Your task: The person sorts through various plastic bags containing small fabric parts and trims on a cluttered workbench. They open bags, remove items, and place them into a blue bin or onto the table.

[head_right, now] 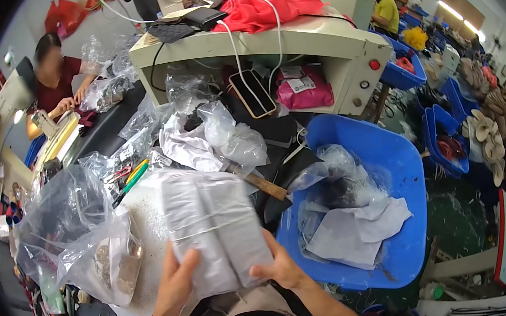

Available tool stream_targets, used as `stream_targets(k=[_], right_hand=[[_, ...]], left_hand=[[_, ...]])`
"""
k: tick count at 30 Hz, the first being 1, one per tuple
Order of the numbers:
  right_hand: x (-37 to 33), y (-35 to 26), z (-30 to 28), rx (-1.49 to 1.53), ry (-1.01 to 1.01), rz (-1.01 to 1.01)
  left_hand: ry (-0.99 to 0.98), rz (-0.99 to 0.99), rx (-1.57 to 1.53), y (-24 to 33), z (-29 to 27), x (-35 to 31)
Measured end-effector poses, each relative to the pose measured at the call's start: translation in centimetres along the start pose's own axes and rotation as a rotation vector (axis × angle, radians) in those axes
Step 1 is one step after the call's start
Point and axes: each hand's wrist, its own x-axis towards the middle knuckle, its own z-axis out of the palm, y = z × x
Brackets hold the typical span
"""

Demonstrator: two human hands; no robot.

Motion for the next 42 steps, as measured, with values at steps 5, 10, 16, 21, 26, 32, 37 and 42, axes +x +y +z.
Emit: stream_targets(k=[5, 10, 16, 21, 26, 32, 37, 42], right_hand=[[-4.6, 2.8, -7.0, 0.21, 0.54, -0.023], [-3.3, -2.9, -12.9, 0.114, 1.051, -0.357], [2.7, -3.2, -21.8, -0.842, 1.134, -0.294], [4.1, -1.3, -26.5, -1.168, 1.215, -0.154], [5.2, -0.9, -27.5, -1.29, 1.261, -0.14], [5.8, -1.0, -24.0, -1.399, 1.229, -0.47], [6.1, -1.9, -13.5, -1.191, 0.804, -0.928], [8.5, -3.1, -5.2, -1.189, 0.503, -1.08]], left_hand=[[-0.176, 0.455, 0.478, -1.8, 6.3, 1.3], [-0.255, 0.797, 0.584, -1.6, 5.6, -0.8], [0.743, 1.061, 1.426, 1.5, -4.9, -5.6], [1.091, 0.825, 1.305, 5.5, -14.1, -4.9], [1.054, 0.549, 0.801, 4.0, -18.0, -1.8], [0.847, 0.335, 0.144, 5.7, -20.0, -3.2], [1.07, 0.679, 0.135, 5.8, -17.3, -11.3], [1.306, 0.907, 0.123, 5.7, -14.6, -21.7]])
